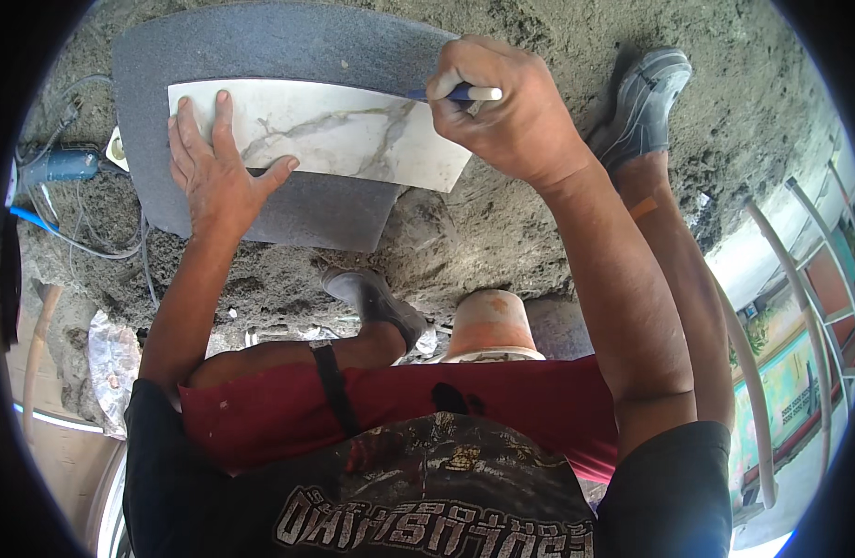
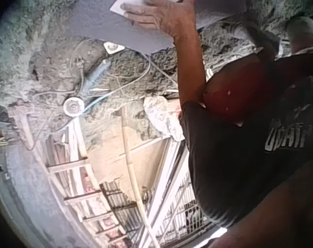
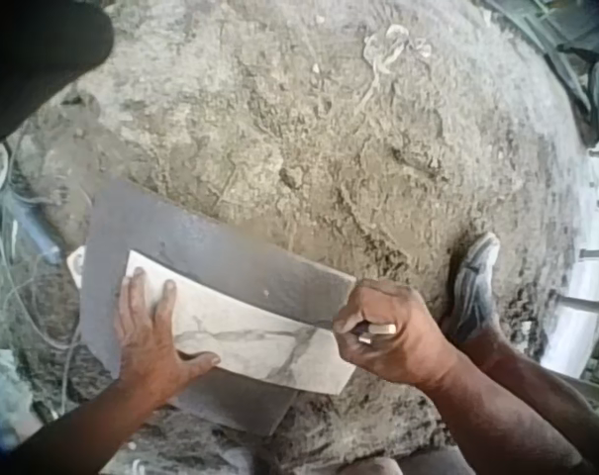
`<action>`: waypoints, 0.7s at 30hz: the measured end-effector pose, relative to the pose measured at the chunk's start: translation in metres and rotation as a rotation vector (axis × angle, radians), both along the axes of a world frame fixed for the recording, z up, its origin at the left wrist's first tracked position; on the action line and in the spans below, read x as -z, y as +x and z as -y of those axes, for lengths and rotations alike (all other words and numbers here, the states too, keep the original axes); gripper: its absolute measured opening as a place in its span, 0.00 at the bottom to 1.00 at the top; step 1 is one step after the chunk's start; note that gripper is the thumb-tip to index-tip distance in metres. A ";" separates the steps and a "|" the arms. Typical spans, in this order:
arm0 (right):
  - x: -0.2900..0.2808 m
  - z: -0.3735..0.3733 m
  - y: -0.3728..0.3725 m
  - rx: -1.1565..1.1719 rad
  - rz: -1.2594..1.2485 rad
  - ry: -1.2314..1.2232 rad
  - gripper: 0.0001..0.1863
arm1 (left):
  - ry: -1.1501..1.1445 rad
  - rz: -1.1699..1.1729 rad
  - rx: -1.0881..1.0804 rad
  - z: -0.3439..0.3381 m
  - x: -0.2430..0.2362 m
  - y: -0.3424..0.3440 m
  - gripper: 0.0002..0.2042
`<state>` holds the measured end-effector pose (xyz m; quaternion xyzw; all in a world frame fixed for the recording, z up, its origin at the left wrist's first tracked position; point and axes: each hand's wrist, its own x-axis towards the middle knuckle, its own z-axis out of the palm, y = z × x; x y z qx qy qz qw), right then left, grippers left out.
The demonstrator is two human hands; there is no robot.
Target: Measuring and marking a tile for cutting.
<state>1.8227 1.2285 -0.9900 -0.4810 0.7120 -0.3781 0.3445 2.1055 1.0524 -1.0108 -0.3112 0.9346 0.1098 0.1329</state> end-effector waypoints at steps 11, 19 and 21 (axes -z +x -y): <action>-0.001 0.008 0.003 -0.222 -0.117 0.042 0.12 | -0.009 0.037 -0.002 -0.002 0.000 0.002 0.55; -0.010 0.000 -0.010 -0.262 -0.082 0.094 0.12 | -0.010 -0.016 -0.003 0.001 0.001 0.001 0.55; -0.009 0.006 -0.004 -0.260 -0.107 0.002 0.12 | 0.016 -0.016 0.014 -0.001 0.000 0.003 0.55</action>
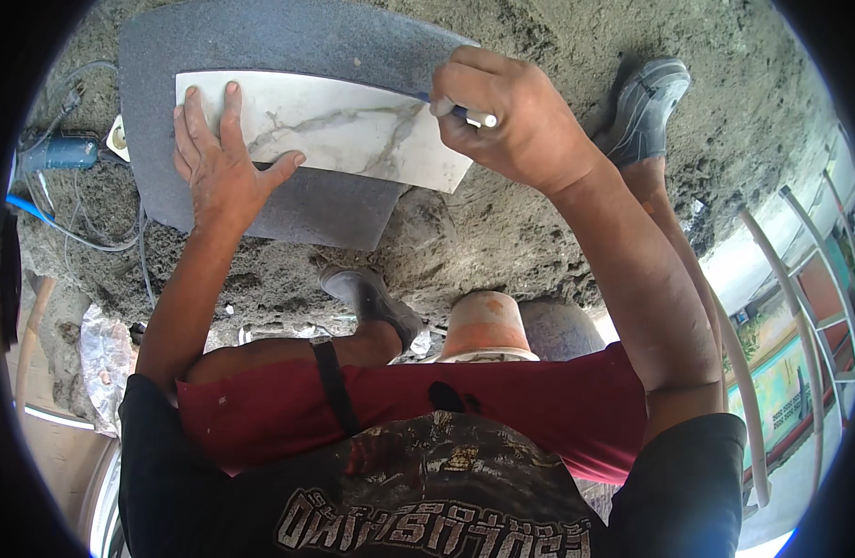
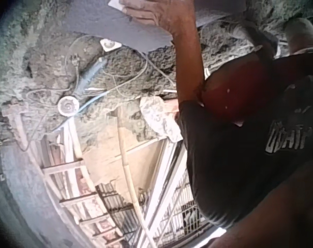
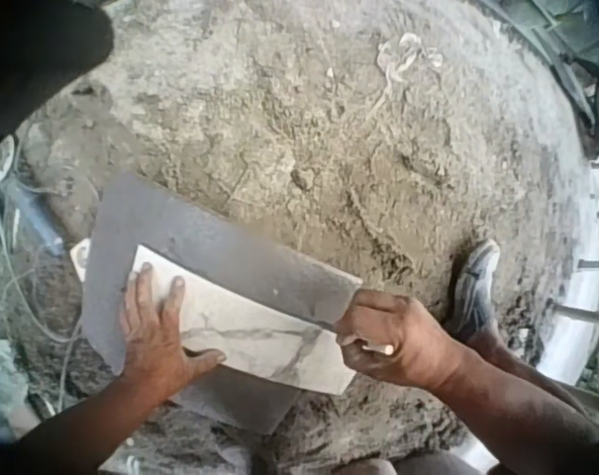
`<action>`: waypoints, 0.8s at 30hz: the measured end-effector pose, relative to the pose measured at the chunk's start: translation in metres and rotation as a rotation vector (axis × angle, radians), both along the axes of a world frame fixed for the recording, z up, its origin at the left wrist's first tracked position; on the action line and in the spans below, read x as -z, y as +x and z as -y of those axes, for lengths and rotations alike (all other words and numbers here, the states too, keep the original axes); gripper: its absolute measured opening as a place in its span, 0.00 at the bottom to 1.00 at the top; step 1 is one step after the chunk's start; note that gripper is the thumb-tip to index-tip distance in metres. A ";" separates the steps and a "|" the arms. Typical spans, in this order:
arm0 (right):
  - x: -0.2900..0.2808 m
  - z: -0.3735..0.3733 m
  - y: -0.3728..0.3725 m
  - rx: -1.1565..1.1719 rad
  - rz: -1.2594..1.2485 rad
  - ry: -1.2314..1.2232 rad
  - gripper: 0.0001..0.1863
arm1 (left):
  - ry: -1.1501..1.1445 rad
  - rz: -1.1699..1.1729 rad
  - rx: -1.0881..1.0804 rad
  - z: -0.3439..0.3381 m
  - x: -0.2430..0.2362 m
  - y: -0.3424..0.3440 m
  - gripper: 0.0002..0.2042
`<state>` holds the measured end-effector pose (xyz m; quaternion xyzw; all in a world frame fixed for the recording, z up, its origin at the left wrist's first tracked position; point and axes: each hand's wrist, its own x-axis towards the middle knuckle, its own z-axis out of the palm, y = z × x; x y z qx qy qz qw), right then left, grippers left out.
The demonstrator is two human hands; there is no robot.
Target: Measuring and marking a tile for cutting.
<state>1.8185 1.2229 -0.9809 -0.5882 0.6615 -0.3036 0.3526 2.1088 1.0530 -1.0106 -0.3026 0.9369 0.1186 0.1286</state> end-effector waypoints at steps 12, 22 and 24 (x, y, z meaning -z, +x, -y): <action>-0.002 -0.020 -0.017 -0.129 -0.023 0.126 0.12 | -0.021 -0.021 -0.005 0.001 0.005 0.003 0.55; 0.009 0.015 0.003 -0.039 0.048 -0.082 0.12 | -0.020 0.013 0.002 0.001 0.004 0.002 0.55; 0.010 0.019 0.007 -0.014 0.063 -0.125 0.11 | -0.015 0.019 0.000 0.001 0.004 0.002 0.55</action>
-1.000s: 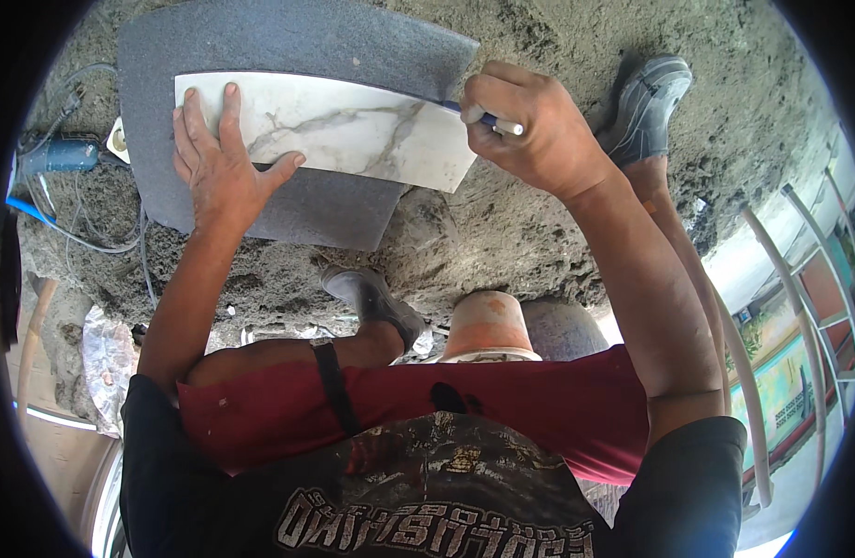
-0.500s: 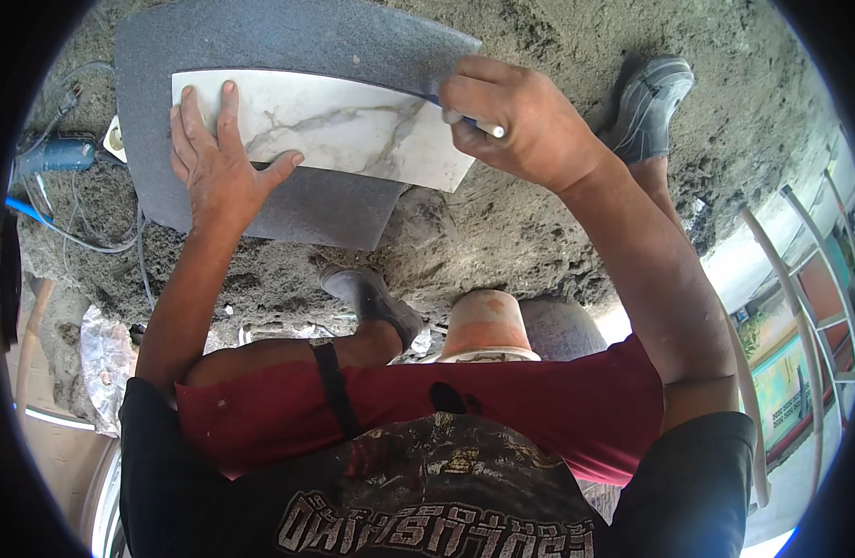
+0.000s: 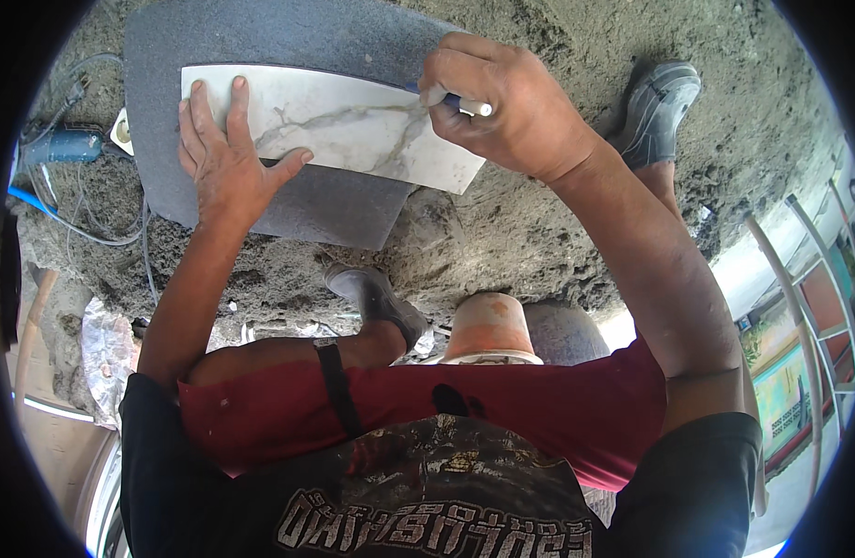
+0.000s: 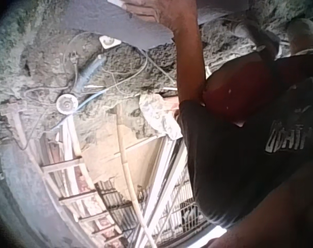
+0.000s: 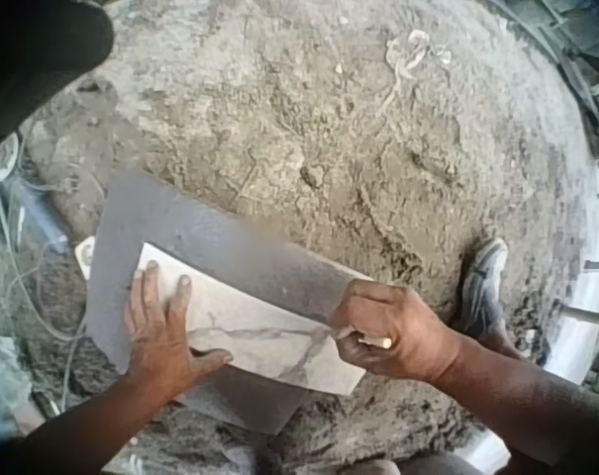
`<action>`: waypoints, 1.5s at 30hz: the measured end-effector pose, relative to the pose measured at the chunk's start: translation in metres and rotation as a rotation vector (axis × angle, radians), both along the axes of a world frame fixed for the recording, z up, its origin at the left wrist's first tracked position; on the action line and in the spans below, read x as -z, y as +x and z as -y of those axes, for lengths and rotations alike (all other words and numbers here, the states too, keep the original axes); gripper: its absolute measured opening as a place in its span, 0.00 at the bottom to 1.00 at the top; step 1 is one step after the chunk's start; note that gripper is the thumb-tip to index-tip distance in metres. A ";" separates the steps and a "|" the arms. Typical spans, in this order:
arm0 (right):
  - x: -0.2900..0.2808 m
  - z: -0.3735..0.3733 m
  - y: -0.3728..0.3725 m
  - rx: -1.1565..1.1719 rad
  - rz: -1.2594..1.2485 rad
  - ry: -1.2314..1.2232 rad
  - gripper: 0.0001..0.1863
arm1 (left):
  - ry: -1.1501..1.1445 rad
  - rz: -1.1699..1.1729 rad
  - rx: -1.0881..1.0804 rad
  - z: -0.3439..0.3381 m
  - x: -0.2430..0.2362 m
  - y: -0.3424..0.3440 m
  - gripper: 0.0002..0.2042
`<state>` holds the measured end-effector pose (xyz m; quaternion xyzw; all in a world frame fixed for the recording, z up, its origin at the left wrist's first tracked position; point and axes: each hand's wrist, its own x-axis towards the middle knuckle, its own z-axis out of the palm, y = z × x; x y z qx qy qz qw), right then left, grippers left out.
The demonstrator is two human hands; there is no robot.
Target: Measuring and marking a tile for cutting.
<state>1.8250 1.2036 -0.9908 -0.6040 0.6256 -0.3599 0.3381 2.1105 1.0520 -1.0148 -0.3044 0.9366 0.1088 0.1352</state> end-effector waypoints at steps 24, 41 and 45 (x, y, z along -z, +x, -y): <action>-0.002 -0.003 -0.007 -0.083 -0.036 0.058 0.11 | -0.008 -0.033 -0.002 0.000 0.001 0.001 0.56; -0.007 -0.028 -0.015 -0.089 -0.022 0.071 0.11 | 0.003 -0.062 0.014 0.000 0.004 0.003 0.56; -0.001 -0.023 -0.011 -0.120 -0.049 0.075 0.11 | -0.019 -0.019 0.006 0.000 0.004 0.005 0.55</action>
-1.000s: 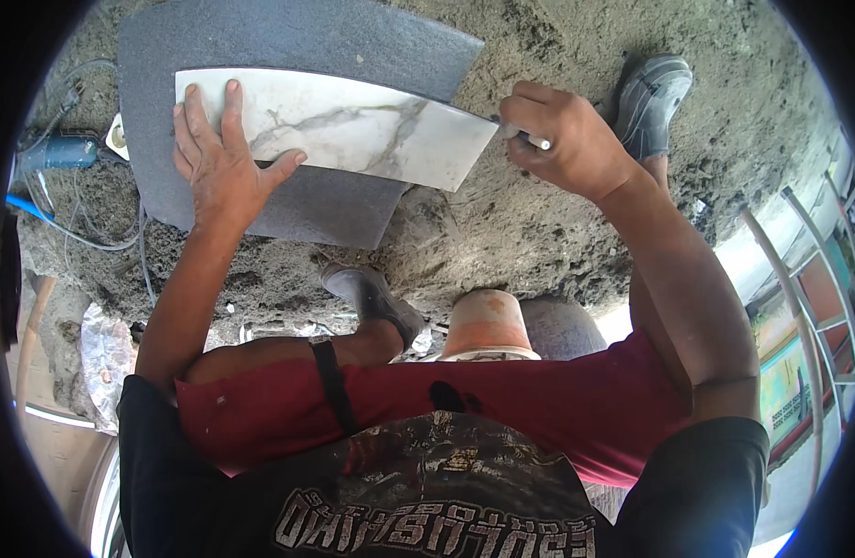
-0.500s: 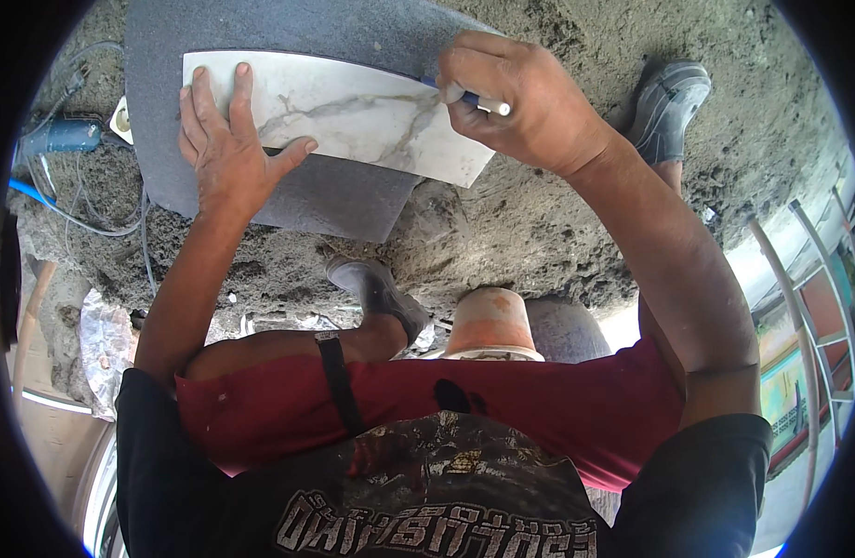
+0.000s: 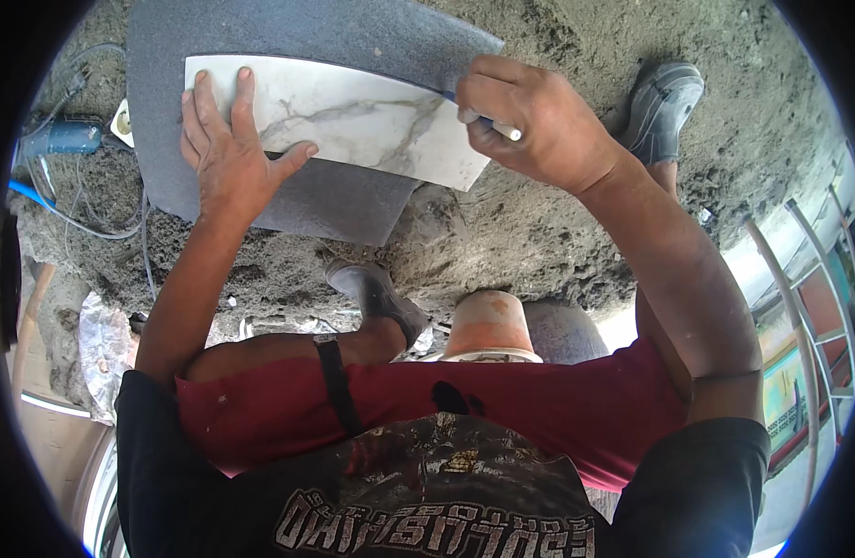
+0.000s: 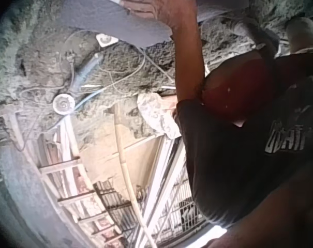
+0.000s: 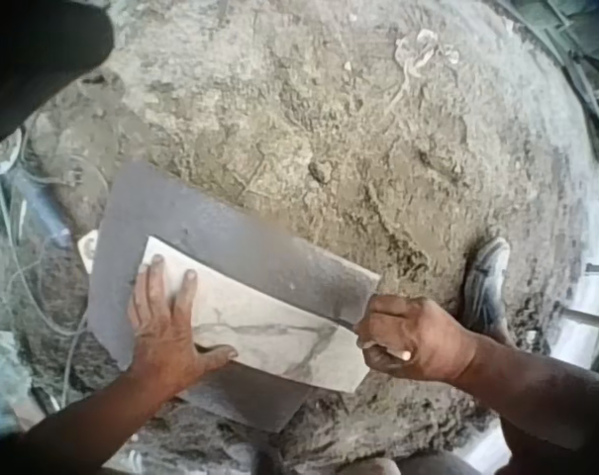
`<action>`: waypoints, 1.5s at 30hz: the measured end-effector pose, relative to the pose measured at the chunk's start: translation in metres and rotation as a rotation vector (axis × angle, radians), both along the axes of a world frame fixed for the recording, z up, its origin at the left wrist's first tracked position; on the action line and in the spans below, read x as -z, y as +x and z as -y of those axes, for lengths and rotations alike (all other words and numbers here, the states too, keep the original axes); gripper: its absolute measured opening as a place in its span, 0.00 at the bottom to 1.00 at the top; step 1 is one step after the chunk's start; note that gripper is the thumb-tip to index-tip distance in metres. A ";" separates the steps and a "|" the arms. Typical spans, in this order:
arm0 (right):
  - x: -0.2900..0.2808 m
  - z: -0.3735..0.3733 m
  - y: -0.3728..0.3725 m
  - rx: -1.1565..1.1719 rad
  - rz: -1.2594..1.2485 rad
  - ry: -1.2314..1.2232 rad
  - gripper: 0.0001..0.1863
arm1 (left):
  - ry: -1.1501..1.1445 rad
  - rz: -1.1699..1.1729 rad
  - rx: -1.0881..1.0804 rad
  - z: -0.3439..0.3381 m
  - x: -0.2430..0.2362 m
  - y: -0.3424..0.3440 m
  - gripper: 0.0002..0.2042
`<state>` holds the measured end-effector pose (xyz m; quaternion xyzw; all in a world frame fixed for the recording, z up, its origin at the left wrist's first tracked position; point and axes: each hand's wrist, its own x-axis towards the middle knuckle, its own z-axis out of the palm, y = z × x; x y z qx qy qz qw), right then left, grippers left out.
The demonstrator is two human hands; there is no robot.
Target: Measuring and marking a tile for cutting.
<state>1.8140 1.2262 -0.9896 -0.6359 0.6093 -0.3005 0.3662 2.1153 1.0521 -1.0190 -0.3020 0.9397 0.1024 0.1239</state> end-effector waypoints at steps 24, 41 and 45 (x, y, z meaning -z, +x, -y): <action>0.016 -0.075 0.066 0.945 0.377 0.951 0.16 | 0.165 -0.342 -0.397 0.006 -0.017 -0.010 0.50; -0.011 -0.006 0.134 0.874 0.375 0.793 0.20 | 0.081 -0.758 -0.616 0.106 -0.034 0.038 0.27; 0.004 0.033 0.150 0.809 0.275 0.708 0.19 | 0.095 -0.780 -0.741 0.150 -0.026 0.039 0.27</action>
